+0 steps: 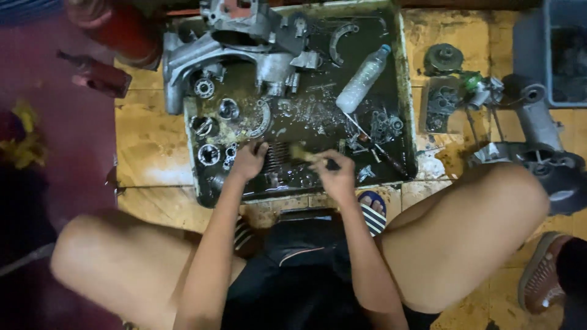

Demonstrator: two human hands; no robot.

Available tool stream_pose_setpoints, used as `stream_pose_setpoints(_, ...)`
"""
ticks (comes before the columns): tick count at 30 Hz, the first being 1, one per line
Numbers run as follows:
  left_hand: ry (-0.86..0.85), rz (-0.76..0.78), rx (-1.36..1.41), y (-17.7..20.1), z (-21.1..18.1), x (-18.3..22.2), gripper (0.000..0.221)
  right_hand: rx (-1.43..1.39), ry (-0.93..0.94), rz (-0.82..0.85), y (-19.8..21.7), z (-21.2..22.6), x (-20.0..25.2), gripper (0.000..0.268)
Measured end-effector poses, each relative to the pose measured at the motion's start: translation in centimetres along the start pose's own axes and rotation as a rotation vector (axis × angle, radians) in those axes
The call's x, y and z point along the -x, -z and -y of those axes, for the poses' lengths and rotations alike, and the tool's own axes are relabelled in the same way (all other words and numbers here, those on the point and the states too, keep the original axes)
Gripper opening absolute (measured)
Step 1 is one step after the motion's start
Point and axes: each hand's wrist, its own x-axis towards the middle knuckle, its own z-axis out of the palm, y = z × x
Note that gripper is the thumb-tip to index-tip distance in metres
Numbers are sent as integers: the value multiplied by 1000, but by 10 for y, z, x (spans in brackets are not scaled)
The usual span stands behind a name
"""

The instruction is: The person scrubs a metal engine cylinder with a brush in a tray of liquid. They hold the cylinder with one hand and scrub with the other, repeatedly dipping the brush into the liquid.

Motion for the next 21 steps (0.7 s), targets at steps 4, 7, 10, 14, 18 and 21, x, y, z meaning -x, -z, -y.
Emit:
stream_pose_setpoints(4,16,25,-86,22,-25,35,55,21,-3,91,8,-10,-4,15)
stream_pose_setpoints(7,10,35,-117,33,-36,48,53,197,-42,-15,5,-5,-3,13)
stream_pose_setpoints(10,30,84,-141,33,-53,56,56,81,-16,51,0,7,-1,14)
stream_pose_setpoints(14,83,114,-172,41,-71,82,53,91,51,50,3,-21,0,14)
stream_pose_setpoints(18,98,168,-230,58,-98,88,47,-6,-41,95,-7,28,1,15)
stream_pose_setpoints(21,101,169,-253,52,-83,76,53,-24,-16,14,-7,4,1,18)
